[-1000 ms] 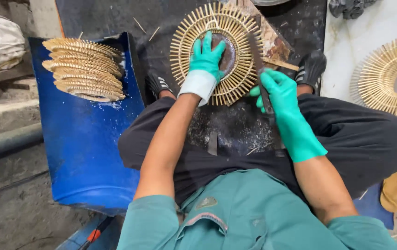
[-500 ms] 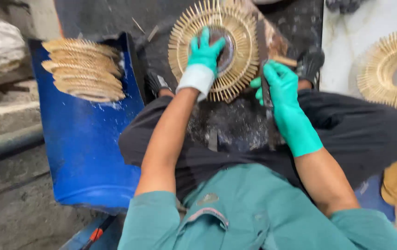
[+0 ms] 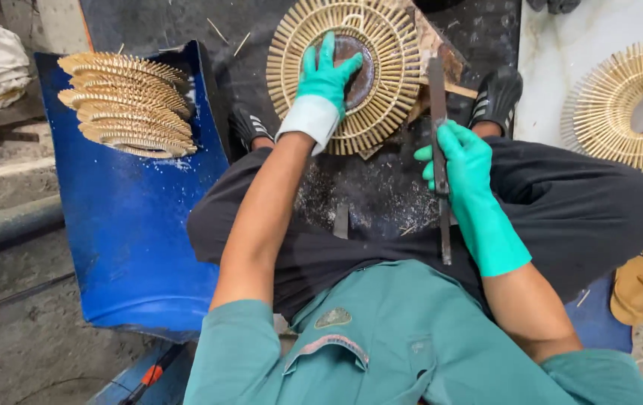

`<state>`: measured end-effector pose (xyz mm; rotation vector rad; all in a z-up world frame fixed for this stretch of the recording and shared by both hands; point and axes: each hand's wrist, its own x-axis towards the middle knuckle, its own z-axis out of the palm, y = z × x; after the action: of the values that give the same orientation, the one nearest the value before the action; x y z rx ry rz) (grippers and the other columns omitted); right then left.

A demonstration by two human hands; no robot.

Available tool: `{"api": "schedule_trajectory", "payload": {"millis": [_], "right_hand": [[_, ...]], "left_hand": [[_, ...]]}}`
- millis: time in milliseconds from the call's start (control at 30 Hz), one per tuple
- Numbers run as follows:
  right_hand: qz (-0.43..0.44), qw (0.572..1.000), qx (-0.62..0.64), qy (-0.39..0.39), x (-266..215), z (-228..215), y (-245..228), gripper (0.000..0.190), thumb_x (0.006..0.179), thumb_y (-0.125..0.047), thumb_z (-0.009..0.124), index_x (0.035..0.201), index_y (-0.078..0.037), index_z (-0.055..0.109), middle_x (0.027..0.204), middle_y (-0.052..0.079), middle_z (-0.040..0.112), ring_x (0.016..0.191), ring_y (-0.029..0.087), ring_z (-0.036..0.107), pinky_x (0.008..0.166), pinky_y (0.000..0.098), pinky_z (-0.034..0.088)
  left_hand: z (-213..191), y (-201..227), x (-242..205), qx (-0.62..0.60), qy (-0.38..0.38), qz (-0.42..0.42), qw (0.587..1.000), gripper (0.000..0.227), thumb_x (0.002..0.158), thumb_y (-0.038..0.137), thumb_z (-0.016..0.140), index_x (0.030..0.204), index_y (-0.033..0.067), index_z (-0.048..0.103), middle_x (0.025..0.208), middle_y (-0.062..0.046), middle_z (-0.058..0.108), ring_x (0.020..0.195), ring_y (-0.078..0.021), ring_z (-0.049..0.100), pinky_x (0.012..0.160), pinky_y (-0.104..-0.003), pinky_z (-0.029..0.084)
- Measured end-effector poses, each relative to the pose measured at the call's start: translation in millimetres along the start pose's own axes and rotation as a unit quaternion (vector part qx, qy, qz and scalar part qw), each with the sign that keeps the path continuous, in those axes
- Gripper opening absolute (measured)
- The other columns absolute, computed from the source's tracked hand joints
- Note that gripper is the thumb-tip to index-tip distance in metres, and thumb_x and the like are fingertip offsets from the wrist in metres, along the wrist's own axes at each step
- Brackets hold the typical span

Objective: Use a metal scraper to smooth and clean the edges of circular bamboo components while sitting on the floor.

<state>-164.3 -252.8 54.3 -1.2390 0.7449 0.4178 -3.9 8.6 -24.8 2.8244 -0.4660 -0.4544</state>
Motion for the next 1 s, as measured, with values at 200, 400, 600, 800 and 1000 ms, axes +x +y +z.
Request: {"api": "schedule_trajectory", "payload": {"millis": [200, 400, 600, 800, 1000], "right_hand": [[-0.011, 1.0, 0.021, 0.004, 7, 9, -9, 0.041, 0.104, -0.028, 0.061, 0.136, -0.003, 0.061, 0.083, 0.013, 0.075, 0.047, 0.015, 0.06, 0.038, 0.029, 0.046], [-0.005, 1.0, 0.006, -0.021, 23, 3, 0, 0.041, 0.103, -0.031, 0.062, 0.137, -0.008, 0.061, 0.085, 0.012, 0.075, 0.05, 0.015, 0.064, 0.041, 0.029, 0.051], [-0.062, 0.998, -0.02, 0.0, 37, 7, -44, 0.036, 0.107, -0.025, 0.06, 0.138, -0.008, 0.061, 0.084, 0.009, 0.073, 0.053, 0.015, 0.063, 0.044, 0.0288, 0.051], [-0.241, 0.942, -0.225, 0.066, 179, -25, 24, 0.045, 0.103, -0.009, 0.067, 0.147, -0.007, 0.055, 0.098, 0.011, 0.071, 0.07, 0.017, 0.065, 0.057, 0.0313, 0.053], [-0.332, 0.854, -0.398, 0.053, 209, -35, 24, 0.049, 0.1, -0.009, 0.075, 0.146, -0.006, 0.06, 0.11, 0.013, 0.075, 0.094, 0.023, 0.072, 0.082, 0.0341, 0.057]], "left_hand": [[-16, 24, 3, -0.003, 0.024, -0.058, 0.998, 0.093, 0.071, 0.032, 0.091, 0.15, 0.0347, 0.042, 0.165, -0.02, 0.017, 0.141, -0.0607, 0.024, 0.115, -0.064, 0.033], [-53, 41, -2, -0.02, -0.024, -0.081, 0.996, 0.102, 0.067, 0.032, 0.093, 0.152, 0.0317, 0.038, 0.164, -0.021, 0.018, 0.141, -0.059, 0.024, 0.112, -0.061, 0.036], [-29, -18, -24, -0.14, 0.119, -0.036, 0.982, 0.08, 0.074, 0.019, 0.089, 0.144, 0.0212, 0.05, 0.151, -0.019, 0.045, 0.133, -0.0446, 0.05, 0.113, -0.05, 0.048], [48, -81, -49, -0.487, 0.173, -0.132, 0.846, 0.056, 0.089, -0.002, 0.067, 0.141, 0.008, 0.05, 0.133, -0.013, 0.062, 0.105, -0.0264, 0.066, 0.083, -0.038, 0.059], [32, -76, -53, -0.668, 0.052, -0.248, 0.699, 0.052, 0.093, -0.004, 0.057, 0.143, 0.0088, 0.048, 0.113, -0.006, 0.067, 0.081, -0.0144, 0.067, 0.067, -0.029, 0.06]]}}
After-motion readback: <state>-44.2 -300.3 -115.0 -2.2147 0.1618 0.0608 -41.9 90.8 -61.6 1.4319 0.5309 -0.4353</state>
